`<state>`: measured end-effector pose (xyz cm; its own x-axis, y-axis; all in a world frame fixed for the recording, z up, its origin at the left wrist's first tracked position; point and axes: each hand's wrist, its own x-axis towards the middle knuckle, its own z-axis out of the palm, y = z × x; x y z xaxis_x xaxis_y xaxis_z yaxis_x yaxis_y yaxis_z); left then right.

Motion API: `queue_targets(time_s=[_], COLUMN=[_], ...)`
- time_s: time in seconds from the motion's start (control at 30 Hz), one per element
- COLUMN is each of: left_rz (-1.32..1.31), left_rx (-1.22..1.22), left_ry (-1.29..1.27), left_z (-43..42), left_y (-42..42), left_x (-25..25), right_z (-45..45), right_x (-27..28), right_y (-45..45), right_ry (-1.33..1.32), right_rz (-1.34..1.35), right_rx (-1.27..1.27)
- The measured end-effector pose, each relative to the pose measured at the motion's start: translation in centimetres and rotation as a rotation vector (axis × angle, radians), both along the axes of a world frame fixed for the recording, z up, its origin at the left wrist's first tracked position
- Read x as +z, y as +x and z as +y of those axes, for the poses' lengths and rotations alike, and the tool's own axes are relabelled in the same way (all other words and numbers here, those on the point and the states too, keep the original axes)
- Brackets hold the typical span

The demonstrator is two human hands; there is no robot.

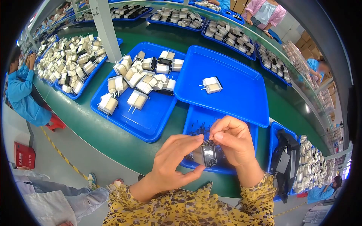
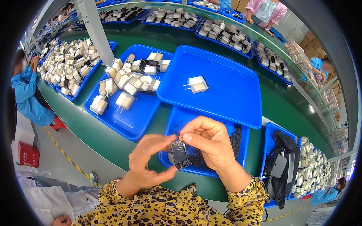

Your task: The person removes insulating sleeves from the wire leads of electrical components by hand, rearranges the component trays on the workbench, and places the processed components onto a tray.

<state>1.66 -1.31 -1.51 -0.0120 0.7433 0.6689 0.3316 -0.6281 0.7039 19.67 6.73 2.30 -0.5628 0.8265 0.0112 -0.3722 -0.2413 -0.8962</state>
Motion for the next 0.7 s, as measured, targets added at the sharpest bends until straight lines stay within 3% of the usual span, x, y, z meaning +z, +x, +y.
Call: queue_targets(time_s=[0.7], left_rz=[-0.005], left_rx=[0.002], left_ry=[0.008], left_z=[-0.03], left_y=[-0.01], left_x=[-0.06], right_z=[0.09], right_x=[-0.10], right_y=[0.07], right_ry=[-0.033], right_rz=[-0.003], right_rx=[0.012])
